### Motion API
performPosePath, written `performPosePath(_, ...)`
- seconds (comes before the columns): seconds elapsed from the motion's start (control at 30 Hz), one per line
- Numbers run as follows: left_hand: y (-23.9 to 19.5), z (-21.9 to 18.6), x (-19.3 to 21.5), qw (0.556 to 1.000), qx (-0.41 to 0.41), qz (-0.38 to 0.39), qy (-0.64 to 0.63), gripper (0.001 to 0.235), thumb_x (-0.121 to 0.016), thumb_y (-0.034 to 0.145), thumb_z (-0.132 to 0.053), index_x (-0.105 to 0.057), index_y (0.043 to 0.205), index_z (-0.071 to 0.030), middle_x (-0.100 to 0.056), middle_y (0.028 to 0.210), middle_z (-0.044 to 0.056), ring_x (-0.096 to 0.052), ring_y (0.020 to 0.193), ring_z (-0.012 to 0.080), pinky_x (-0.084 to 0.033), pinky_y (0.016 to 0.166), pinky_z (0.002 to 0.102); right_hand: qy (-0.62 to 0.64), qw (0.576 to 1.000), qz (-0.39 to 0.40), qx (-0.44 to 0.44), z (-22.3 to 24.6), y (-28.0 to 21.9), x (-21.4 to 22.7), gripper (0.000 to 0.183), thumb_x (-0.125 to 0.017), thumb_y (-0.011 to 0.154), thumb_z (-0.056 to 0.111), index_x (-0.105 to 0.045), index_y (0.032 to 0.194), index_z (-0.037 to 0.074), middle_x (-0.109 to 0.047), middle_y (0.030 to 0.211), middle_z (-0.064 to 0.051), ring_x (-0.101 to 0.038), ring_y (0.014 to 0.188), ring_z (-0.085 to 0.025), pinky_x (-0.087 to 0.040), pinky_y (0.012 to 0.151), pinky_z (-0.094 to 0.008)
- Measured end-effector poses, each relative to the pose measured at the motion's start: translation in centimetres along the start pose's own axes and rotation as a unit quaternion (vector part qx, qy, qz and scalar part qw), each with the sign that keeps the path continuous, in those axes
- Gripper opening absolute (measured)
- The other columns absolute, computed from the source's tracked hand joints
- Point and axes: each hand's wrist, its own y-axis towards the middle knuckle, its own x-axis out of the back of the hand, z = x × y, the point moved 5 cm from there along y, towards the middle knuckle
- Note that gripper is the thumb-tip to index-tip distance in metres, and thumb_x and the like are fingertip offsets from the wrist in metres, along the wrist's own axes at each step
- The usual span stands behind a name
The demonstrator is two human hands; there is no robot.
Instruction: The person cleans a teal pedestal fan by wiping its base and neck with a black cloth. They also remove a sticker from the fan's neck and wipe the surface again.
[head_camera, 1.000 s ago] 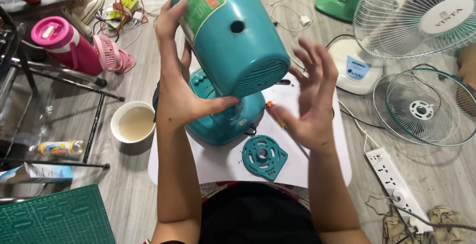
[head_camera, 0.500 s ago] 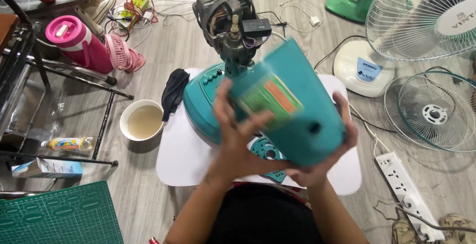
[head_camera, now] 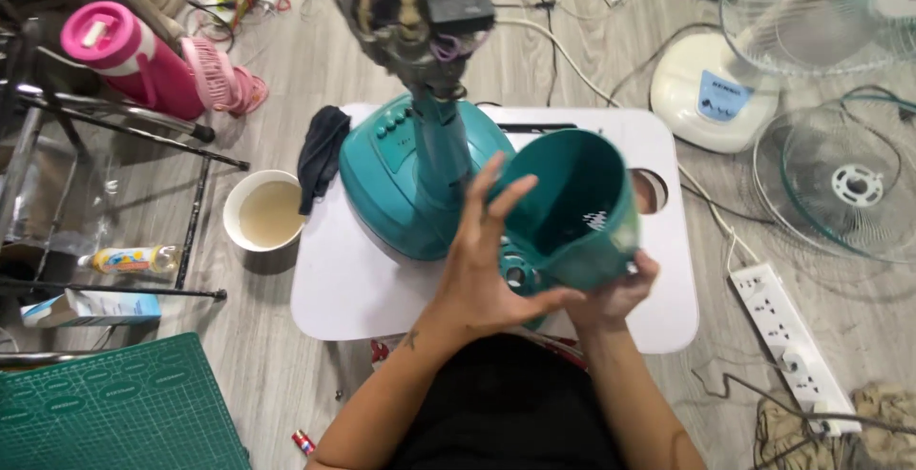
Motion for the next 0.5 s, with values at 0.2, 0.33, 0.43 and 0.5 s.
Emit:
performPosePath(0.2,-1.7,3.1,0.2,0.996,0.067,-0.053,-0.033,0.049,-0.095,0.066,-0.029,-0.065,0.099,-0.01,-0.05,0.152,0.02,-0.061,0.131,0.0406,-0.048,0.108,0.047,-0.013,0.988,-0.108,-0.11,-2.3,-2.2,-3.0,0.059,-0.041,0.1,0.049,-0.059,0.14,0.01,-0.066,0.133,-0.014,-0.065,0.115,-0.032,-0.05,0.097,-0.053)
performPosePath(0.33,-4.2,4.7,1.7,0.986,0.077,-0.135,-0.062,0.037,-0.094,0.071,-0.03,-0.064,0.075,-0.01,-0.058,0.145,0.025,-0.067,0.116,0.0355,-0.046,0.104,0.044,-0.04,0.97,-0.124,-0.207,-4.1,-3.2,1.4,0.052,-0.041,0.102,0.036,-0.06,0.141,0.006,-0.064,0.136,-0.02,-0.062,0.125,-0.038,-0.047,0.107,-0.058)
performPosePath(0.43,-5.2,5.1,3.4,0.977,0.09,-0.165,-0.104,0.037,-0.092,0.074,-0.032,-0.064,0.083,-0.009,-0.05,0.151,0.022,-0.061,0.116,0.0264,-0.044,0.107,0.041,-0.079,0.965,-0.108,-0.226,-3.5,-3.7,2.9,0.048,-0.047,0.093,0.01,-0.061,0.137,-0.003,-0.07,0.12,-0.023,-0.07,0.109,-0.037,-0.052,0.1,-0.051)
performPosePath(0.5,-5.9,5.5,3.9,0.972,0.078,-0.184,-0.121,0.039,-0.088,0.077,-0.034,-0.06,0.082,-0.007,-0.047,0.149,0.024,-0.061,0.117,0.0322,-0.047,0.105,0.045,-0.169,0.968,-0.058,-0.175,-1.2,-3.6,2.5,0.05,-0.045,0.091,0.001,-0.058,0.138,-0.003,-0.068,0.119,-0.021,-0.069,0.101,-0.03,-0.055,0.087,-0.041)
